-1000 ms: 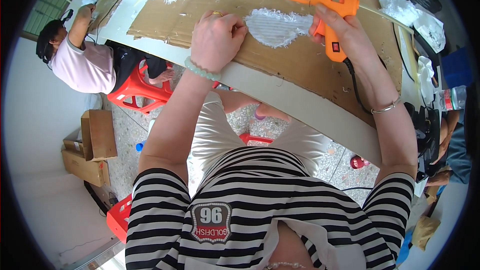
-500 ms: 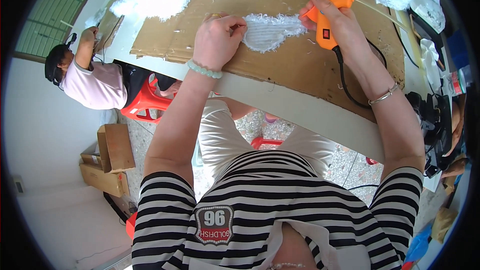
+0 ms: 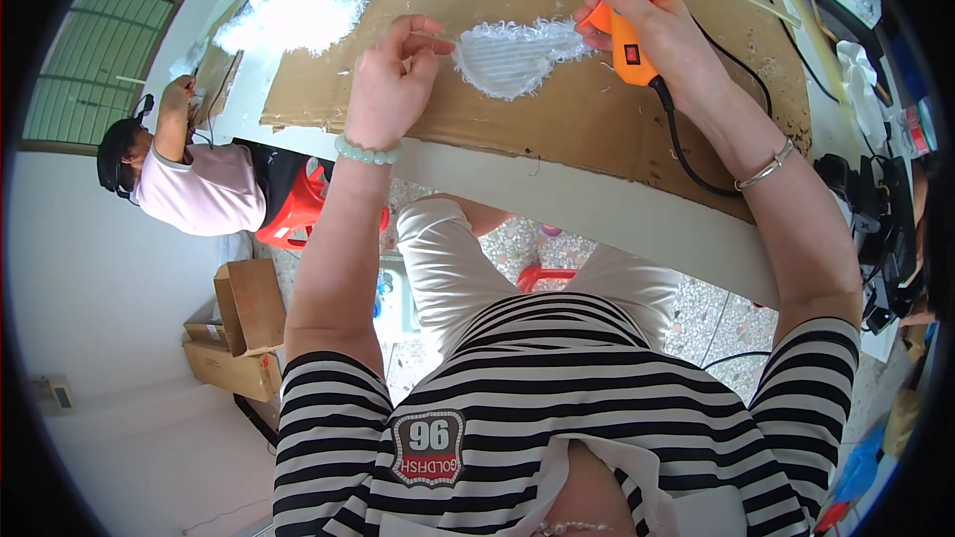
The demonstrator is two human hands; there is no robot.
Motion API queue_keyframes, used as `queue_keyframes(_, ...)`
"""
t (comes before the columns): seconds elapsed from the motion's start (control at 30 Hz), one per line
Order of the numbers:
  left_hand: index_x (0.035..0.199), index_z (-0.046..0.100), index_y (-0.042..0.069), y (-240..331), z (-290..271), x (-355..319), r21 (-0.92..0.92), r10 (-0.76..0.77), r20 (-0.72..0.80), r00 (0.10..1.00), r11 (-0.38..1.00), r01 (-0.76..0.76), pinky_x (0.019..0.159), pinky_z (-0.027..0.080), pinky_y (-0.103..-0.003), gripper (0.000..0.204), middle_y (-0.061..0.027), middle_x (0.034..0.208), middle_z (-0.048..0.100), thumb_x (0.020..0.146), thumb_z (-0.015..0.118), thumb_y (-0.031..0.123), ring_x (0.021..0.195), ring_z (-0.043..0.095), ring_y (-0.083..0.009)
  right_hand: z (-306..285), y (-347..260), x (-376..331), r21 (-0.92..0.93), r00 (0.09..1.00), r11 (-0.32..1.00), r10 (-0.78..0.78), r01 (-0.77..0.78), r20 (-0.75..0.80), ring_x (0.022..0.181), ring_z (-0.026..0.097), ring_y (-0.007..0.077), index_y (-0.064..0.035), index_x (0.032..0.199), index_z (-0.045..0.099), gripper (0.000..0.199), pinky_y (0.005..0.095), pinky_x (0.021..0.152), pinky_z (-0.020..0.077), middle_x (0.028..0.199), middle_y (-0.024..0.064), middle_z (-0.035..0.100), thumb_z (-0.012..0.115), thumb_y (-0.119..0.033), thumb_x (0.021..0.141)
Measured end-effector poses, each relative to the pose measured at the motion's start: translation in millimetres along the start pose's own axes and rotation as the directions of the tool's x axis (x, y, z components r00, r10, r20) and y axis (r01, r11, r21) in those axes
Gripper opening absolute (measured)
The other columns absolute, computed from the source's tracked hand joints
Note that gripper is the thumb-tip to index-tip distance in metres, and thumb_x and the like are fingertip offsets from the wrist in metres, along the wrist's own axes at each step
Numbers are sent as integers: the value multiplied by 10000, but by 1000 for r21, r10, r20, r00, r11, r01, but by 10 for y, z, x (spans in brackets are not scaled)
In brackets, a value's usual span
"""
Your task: Applying hot glue to a board and attaching white fiber stuffing to create a cloud-like texture.
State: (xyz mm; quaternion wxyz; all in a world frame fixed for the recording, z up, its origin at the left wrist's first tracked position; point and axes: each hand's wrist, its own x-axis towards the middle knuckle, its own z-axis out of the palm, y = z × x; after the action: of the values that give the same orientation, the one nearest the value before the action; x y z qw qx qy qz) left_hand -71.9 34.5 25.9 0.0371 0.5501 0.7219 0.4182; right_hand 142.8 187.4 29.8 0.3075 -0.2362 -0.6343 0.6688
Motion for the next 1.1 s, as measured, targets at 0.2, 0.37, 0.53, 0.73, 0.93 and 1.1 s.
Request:
queue_keyframes(0.2,1038,574,11,102,136,-48,91,74,152,986,992,-89,713,480,-246,221,-93,906,678,839,491,-39,844,630,-145,-16,18,7,-42,1000,999,13,-12,11,745,589,114,-63,866,617,372,262,677,472,807,33,624,541,-425,897)
queue_keyframes(0.37,977,629,30,35,55,168,-313,43,-79,996,948,-66,597,482,-239,167,-51,777,677,831,549,17,687,637,-117,5,32,-7,11,1000,1000,4,-4,1,743,583,112,-65,889,602,359,263,681,476,822,37,627,548,-420,896)
queue_keyframes(0.53,853,660,36,-109,-32,-4,252,164,-66,984,957,-143,615,474,-296,91,-79,719,644,793,605,77,665,612,-187,-20,48,10,-25,999,1000,18,-17,37,767,573,106,-65,929,595,349,263,698,474,855,36,633,549,-410,900)
queue_keyframes(0.73,841,667,16,-32,108,-119,325,99,37,994,940,-105,642,480,-300,98,-87,760,623,760,653,69,669,592,-204,19,52,9,-30,1000,999,11,-11,18,781,565,102,-61,922,597,351,261,709,464,855,32,631,549,-408,901)
queue_keyframes(0.93,741,662,42,-10,243,49,264,275,25,961,925,-271,661,467,-352,56,-96,699,620,719,665,93,675,582,-270,16,74,28,-69,998,998,16,-12,55,800,553,95,-58,991,612,358,254,697,449,881,22,627,552,-400,901)
queue_keyframes(1.1,857,684,54,-44,113,150,64,178,221,959,978,-197,718,473,-329,135,-104,756,641,789,577,97,695,590,-266,10,87,22,-82,999,997,16,-13,32,815,537,87,-64,1045,614,359,251,715,434,889,7,623,552,-388,904)
